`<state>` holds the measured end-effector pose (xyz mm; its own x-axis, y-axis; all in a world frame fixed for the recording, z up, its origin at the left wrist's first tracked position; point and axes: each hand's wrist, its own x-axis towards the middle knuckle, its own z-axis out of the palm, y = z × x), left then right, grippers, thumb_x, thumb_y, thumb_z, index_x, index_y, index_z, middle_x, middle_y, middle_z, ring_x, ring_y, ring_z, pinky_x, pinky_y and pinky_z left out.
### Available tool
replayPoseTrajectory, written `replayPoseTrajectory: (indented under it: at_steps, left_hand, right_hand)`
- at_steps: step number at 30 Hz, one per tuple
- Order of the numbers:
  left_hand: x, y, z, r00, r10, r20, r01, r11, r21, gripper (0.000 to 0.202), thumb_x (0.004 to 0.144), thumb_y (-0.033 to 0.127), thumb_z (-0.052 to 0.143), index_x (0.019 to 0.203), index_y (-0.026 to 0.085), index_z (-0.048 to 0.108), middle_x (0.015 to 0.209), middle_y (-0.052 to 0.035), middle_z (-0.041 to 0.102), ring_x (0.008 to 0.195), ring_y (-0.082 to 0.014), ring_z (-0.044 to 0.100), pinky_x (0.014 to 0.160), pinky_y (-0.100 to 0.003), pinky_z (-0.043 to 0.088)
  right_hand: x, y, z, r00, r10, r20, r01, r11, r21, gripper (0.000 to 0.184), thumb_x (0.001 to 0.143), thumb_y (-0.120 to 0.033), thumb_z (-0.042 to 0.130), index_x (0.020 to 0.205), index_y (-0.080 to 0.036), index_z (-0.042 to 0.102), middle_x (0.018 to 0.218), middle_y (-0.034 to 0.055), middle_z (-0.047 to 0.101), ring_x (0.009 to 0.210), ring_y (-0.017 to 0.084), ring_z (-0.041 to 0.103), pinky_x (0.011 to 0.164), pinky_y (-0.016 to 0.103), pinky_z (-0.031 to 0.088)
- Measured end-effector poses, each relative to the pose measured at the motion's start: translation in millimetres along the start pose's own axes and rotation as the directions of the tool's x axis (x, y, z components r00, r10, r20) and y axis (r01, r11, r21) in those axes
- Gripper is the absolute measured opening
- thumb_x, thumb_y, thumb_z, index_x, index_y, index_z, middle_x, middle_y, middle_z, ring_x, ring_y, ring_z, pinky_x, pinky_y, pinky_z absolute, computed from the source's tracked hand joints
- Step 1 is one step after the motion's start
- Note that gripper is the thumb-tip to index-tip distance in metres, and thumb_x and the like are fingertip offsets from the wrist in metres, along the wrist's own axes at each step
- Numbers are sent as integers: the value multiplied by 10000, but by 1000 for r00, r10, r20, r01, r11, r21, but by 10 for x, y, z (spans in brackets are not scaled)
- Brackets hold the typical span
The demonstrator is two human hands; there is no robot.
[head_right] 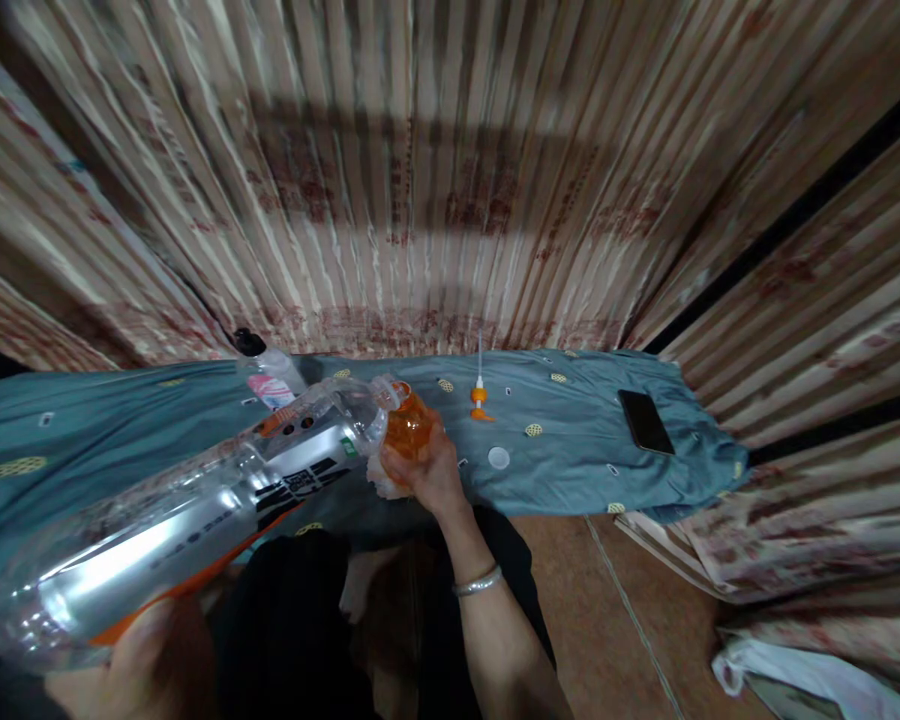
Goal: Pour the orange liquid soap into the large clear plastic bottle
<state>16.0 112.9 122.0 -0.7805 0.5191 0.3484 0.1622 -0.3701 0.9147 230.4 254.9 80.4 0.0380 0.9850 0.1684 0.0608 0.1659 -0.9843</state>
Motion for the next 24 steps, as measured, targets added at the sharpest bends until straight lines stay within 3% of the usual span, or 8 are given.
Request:
replayPoseTrajectory:
  at_steps: [4,11,14,18,24]
  left_hand:
    - [13,52,53,999,-14,-44,11,997,-81,427,617,359,1020,960,279,780,896,13,741,1159,-307,773,1193,-468,569]
    - [-1,78,74,998,-16,-62,10,996,-90,502,600,381,1025,1042,279,810,944,18,756,993,-264,770,1196,-451,563]
    - [19,36,45,997,-39,-67,34,997,-68,532,603,425,1014,1065,268,805,971,10,765,1007,-281,784,1196,-500,573]
    - [62,42,54,999,10,-48,-8,999,39,550,587,464,980,1061,253,795,979,-15,773,1102,-373,802,1197,-615,568]
    - [38,135,109,999,14,-38,-14,1000,14,501,612,441,970,1052,280,792,1061,-34,790,1218,-407,781,1277,-633,490]
  right_hand:
    - [4,2,3,1000,-4,-1,4,1000,3,702,700,-413,957,1313,-262,650,1182,67,875,1091,297,851,982,422,694]
    - [-1,-19,-13,1000,15,17,-14,1000,-16,733,709,-424,963,1350,-258,648,1245,84,864,1144,303,840,1021,429,681]
    - [-4,-24,-13,1000,16,8,-16,1000,-5,740,694,-400,959,1350,-251,651,1235,86,866,1142,305,841,1032,436,680]
    - [-3,-29,2,1000,5,-11,-5,1000,-8,685,691,-399,960,1298,-265,671,1194,66,876,1106,295,849,1003,423,693]
    - [0,-33,30,999,-5,-34,5,1000,-12,688,694,-393,962,1306,-271,671,1207,53,878,1117,290,850,1000,418,699]
